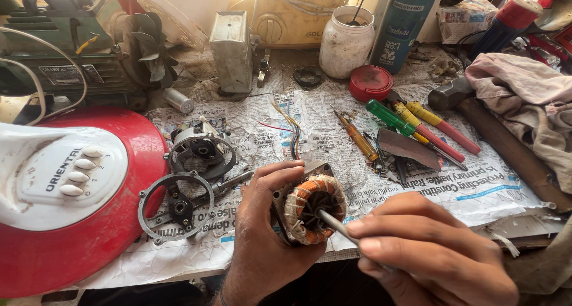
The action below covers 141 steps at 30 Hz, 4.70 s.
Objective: The person threads a long threaded rod through the wound stator of a disassembled fan motor, then holds the stator and works the rod and shaft into the central bore, twisting and pushing to seat the rotor shaft through the windings on a newspaper-covered workbench.
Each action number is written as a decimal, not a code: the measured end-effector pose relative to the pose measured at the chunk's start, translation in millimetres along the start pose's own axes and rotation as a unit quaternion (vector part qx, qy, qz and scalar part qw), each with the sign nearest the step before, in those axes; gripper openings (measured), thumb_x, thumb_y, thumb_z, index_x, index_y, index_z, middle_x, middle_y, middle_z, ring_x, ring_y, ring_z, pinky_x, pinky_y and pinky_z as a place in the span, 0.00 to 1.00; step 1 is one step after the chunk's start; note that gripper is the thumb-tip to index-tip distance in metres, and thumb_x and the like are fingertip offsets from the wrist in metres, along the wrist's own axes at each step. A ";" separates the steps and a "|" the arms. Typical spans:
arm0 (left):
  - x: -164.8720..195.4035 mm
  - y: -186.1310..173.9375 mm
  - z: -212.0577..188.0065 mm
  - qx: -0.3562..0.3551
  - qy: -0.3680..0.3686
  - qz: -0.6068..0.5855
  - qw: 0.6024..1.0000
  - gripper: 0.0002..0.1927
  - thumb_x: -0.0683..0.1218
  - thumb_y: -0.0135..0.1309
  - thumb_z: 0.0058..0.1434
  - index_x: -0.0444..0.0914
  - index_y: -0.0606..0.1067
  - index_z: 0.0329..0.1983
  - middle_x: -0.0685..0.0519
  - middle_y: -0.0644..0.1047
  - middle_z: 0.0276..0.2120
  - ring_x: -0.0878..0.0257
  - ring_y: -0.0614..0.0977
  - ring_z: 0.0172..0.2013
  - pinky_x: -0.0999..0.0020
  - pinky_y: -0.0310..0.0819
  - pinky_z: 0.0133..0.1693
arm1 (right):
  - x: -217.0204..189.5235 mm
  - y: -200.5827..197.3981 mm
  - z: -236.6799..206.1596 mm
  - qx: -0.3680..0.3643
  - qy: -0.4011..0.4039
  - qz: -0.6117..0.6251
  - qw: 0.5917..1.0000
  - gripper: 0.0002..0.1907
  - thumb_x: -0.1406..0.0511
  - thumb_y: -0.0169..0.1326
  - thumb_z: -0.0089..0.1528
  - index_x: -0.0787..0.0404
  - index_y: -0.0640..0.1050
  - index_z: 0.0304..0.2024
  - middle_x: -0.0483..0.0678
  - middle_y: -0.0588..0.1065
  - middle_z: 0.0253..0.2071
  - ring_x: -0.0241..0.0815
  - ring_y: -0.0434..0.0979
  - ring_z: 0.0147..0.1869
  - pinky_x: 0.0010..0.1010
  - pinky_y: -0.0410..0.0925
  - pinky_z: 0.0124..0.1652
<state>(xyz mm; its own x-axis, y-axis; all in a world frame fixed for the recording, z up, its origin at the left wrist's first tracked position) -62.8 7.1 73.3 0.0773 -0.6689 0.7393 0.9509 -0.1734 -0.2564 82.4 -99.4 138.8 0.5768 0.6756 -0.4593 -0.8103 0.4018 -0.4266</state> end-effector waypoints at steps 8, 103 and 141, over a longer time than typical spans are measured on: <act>-3.5 4.7 -0.6 -0.028 -0.014 -0.063 0.998 0.41 0.40 0.73 0.40 0.36 0.70 0.59 0.44 0.74 0.59 0.51 0.81 0.60 0.58 0.74 0.58 | 10.1 -2.1 -7.3 0.056 0.014 0.055 0.997 0.16 0.66 0.72 0.55 0.60 0.80 0.42 0.51 0.84 0.38 0.42 0.83 0.40 0.32 0.76 0.40; -0.9 4.4 2.3 -0.011 -0.014 -0.035 0.999 0.42 0.39 0.72 0.36 0.37 0.70 0.58 0.44 0.74 0.56 0.50 0.81 0.57 0.58 0.73 0.56 | 33.2 -7.9 -13.3 0.045 0.009 0.116 0.992 0.14 0.66 0.72 0.54 0.59 0.84 0.41 0.50 0.86 0.39 0.39 0.80 0.37 0.29 0.71 0.40; 2.9 0.0 2.4 0.019 0.015 0.017 1.000 0.42 0.39 0.72 0.34 0.38 0.71 0.57 0.45 0.76 0.55 0.49 0.80 0.56 0.56 0.75 0.57 | 23.4 -3.2 6.0 -0.041 -0.004 0.138 0.990 0.11 0.73 0.64 0.54 0.61 0.83 0.40 0.51 0.84 0.40 0.44 0.83 0.42 0.34 0.75 0.44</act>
<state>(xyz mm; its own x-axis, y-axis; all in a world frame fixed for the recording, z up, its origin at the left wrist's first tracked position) -61.9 6.8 76.9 0.1021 -0.6955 0.7113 0.9587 -0.1219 -0.2568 97.9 -81.2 134.0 0.3339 0.7578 -0.5606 -0.9255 0.1509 -0.3473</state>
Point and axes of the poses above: each hand's wrist, its own z-axis towards the middle knuckle, its own y-axis out of the palm, x = y × z, the point moved 8 cm from there along z, towards the middle knuckle
